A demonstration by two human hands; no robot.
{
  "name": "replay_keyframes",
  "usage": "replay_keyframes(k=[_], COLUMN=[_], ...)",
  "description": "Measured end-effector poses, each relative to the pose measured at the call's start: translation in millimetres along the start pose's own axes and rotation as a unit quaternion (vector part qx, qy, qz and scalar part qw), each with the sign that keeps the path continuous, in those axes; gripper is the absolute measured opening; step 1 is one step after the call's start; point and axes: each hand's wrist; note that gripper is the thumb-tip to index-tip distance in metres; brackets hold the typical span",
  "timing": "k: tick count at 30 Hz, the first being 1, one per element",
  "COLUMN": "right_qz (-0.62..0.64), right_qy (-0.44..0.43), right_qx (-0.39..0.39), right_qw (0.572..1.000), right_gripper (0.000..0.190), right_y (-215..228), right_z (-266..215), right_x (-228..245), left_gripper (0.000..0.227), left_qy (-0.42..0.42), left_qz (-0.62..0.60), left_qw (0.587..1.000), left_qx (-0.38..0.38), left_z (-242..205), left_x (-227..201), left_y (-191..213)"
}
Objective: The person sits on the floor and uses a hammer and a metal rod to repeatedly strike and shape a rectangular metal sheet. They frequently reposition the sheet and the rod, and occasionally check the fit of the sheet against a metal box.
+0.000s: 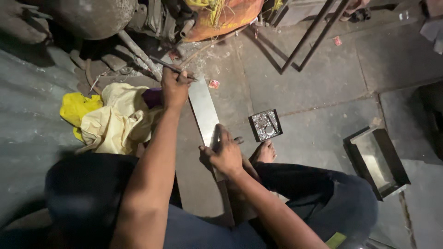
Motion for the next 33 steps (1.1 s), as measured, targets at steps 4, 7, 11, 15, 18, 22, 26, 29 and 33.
replay_keyframes(k=[4,7,11,15,18,22,26,29,33], right_qz=[-0.003,-0.025,-0.037,0.120,0.209,-0.036,-0.065,-0.064,-0.148], right_qy=[0.002,0.012,0.041,0.053,-0.067,-0.175,-0.216,-0.307,-0.282], right_qx=[0.017,0.024,0.026,0.003,-0.009,0.047,0.265,0.237,0.210], right_qw=[1.000,0.999,0.998,0.991,0.976,0.983,0.937,0.919,0.924], right_gripper=[0.096,0.098,0.099,0.083,0.076,0.083,0.085,0.058,0.062], right_y=[1,6,8,5,-7,-27,-44,-53,-42], right_z=[-1,-2,-2,1,14,5,-15,-15,-16], right_x=[2,6,3,-31,-82,-163,-186,-180,-180], left_gripper=[0.019,0.020,0.020,0.021,0.020,0.021,0.020,0.020,0.023], left_qy=[-0.023,-0.038,-0.033,-0.020,-0.021,-0.005,0.020,-0.004,-0.010], left_qz=[0.011,0.036,0.082,0.121,0.178,0.181,0.146,0.198,0.206], left_qw=[1.000,0.999,0.996,0.992,0.983,0.982,0.987,0.978,0.977], left_qx=[0.002,0.003,-0.009,-0.018,-0.037,-0.056,-0.065,-0.063,-0.059], left_z=[2,0,-3,-4,-5,-3,-2,-7,-9], left_x=[5,3,-3,-8,-7,-7,-13,-15,-19], left_y=[-3,-5,-7,-8,-9,-11,-14,-14,-16])
Point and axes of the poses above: each hand's wrist, its own z-axis towards the middle knuckle, its own y-axis out of the back of the hand, x = y × z, and after that the axes turned 10 degrees about x, right-handed
